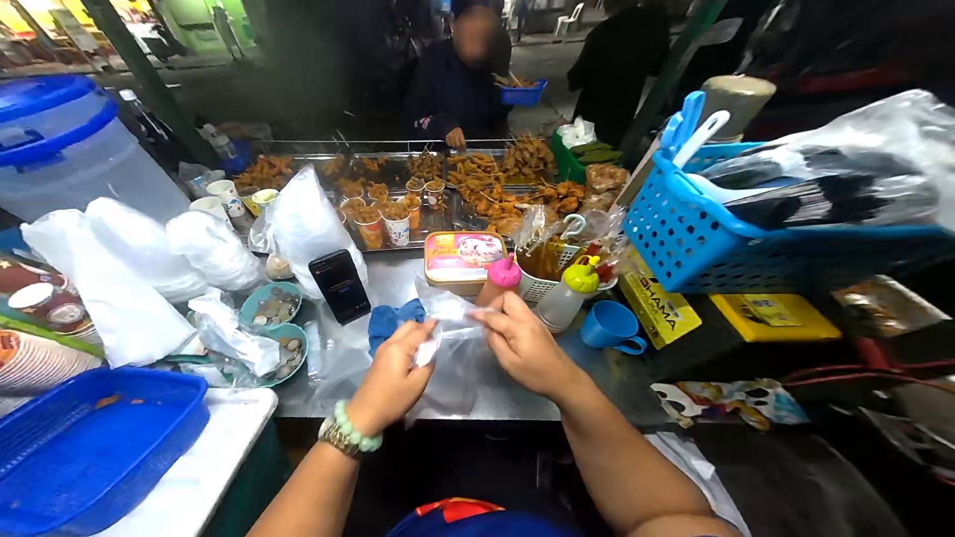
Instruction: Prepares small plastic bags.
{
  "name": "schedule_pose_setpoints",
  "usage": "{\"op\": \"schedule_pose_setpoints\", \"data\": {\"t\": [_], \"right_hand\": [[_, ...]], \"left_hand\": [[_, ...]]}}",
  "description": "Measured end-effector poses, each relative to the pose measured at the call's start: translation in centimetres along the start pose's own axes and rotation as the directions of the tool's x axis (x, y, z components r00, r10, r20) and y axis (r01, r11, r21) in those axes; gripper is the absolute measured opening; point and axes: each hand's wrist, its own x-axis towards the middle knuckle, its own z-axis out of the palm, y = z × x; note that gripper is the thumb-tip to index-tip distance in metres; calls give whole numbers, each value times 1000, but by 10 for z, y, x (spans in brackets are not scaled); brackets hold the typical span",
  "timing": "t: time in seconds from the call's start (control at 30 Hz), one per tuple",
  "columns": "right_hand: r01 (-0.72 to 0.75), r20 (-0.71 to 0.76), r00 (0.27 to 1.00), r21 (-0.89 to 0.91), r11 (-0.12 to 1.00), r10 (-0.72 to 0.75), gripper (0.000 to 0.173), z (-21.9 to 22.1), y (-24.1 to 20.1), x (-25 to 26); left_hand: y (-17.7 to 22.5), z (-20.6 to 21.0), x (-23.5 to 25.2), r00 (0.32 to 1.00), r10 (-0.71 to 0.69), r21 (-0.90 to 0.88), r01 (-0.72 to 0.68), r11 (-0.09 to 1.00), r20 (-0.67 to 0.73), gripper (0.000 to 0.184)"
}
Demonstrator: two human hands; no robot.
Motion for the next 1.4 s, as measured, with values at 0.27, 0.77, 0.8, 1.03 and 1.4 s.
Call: {"op": "schedule_pose_setpoints", "data": {"t": [0.27,0.77,0.8,1.03,1.4], "right_hand": [[-718,356,696,354,599,624,25,80,75,18],[173,-112,985,490,855,-135,32,70,0,-43],[178,-103,984,481,859,-146,21,72,-5,-42],[206,-52,978,375,904,-201,18,79,-26,-40],[131,-139,987,364,922,-85,20,84,-31,-42]], "left_hand": [[-52,59,23,737,-632,-538,642,546,239,35],[-36,34,-59,989,69,-512,-128,849,-133,44],[-33,30,-62,985,71,-486,-139,863,-156,42],[-26,21,-71,977,-43,-489,-67,870,-211,24],[-25,33,-65,956,-155,-644,-43,764,-249,13]]}}
